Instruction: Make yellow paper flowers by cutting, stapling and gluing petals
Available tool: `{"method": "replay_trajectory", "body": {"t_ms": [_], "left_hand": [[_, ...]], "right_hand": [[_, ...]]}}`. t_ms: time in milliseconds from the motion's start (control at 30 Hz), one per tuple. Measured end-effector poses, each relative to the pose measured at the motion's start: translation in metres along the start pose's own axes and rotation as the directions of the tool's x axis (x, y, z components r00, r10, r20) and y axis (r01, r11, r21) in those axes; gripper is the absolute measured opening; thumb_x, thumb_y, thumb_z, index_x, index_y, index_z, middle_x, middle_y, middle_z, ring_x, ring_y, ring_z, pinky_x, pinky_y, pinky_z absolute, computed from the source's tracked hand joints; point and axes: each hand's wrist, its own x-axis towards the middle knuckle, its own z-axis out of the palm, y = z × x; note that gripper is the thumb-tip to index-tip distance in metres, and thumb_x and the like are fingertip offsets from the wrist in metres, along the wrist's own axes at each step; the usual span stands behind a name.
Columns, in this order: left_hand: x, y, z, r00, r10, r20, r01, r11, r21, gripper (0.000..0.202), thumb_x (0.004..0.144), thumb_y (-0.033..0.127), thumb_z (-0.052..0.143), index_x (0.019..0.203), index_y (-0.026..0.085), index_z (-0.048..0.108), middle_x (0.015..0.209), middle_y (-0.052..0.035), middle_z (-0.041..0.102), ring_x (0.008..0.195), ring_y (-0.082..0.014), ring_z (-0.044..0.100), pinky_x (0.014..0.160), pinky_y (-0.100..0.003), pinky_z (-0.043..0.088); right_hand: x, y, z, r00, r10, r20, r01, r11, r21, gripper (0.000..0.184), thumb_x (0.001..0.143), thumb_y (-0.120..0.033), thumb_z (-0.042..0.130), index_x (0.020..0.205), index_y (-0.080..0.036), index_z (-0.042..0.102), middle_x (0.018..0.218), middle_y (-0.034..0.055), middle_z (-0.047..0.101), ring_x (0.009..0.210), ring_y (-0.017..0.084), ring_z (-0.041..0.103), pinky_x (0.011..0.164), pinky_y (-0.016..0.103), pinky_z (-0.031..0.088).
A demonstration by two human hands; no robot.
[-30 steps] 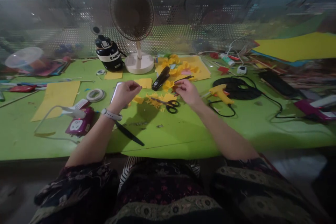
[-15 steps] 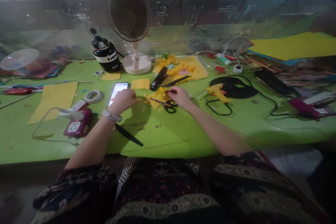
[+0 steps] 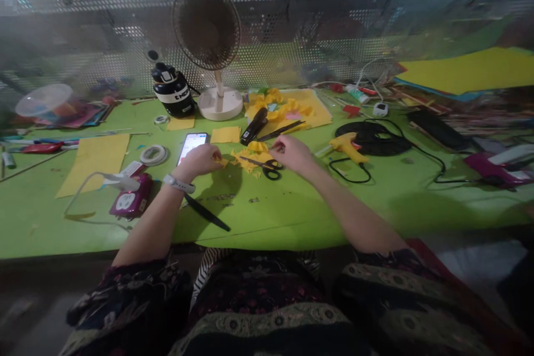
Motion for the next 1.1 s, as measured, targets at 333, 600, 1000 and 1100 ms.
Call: {"method": "replay_trajectory", "body": {"t_ms": [333,600,1000,1100], "left_hand": [[-0.004,0.006,0.0,0.999,-0.034,-0.003,0.034,0.999,-0.037,0.032,0.075,0.029,0.06,0.103,0.017,0.07,0.098,-0.0115,0.07,0.085,-0.0262,0.065,0.071,-0.035,0.049],[-0.002,0.005,0.007,1.0,0.013,-0.016,-0.012,0.998,0.068,0.03,0.076,0.03,0.058,0.101,0.017,0.07,0.103,-0.0126,0.067,0.099,-0.0285,0.062,0.084,-0.038,0.05],[-0.003,0.009,0.001,0.999,-0.034,0.041,0.035,0.999,-0.023,0.032,0.072,0.025,0.059,0.103,0.02,0.066,0.094,-0.007,0.071,0.079,-0.0227,0.064,0.062,-0.03,0.045],[-0.003,0.009,0.001,0.997,-0.039,0.066,0.041,0.999,-0.025,0.031,0.072,0.023,0.058,0.101,0.021,0.068,0.09,-0.0055,0.071,0.078,-0.022,0.064,0.063,-0.03,0.045]], "right_hand": [[-0.025,-0.01,-0.007,0.96,-0.128,0.25,0.188,0.953,-0.237,0.019,0.078,-0.028,0.068,0.095,-0.019,0.065,0.1,0.0123,0.067,0.079,0.024,0.062,0.06,0.034,0.044],[-0.022,-0.012,-0.005,0.947,-0.078,0.312,0.176,0.937,-0.301,0.022,0.075,-0.033,0.069,0.091,-0.019,0.065,0.092,0.0121,0.069,0.079,0.028,0.064,0.061,0.036,0.041],[-0.023,-0.016,-0.012,0.941,-0.041,0.337,0.162,0.927,-0.338,0.014,0.076,-0.035,0.066,0.079,-0.022,0.065,0.077,0.008,0.069,0.065,0.023,0.062,0.055,0.033,0.038],[-0.021,-0.015,-0.014,0.941,-0.008,0.338,0.128,0.933,-0.336,0.014,0.076,-0.034,0.066,0.082,-0.022,0.065,0.078,0.0073,0.071,0.066,0.023,0.063,0.054,0.032,0.038]]}}
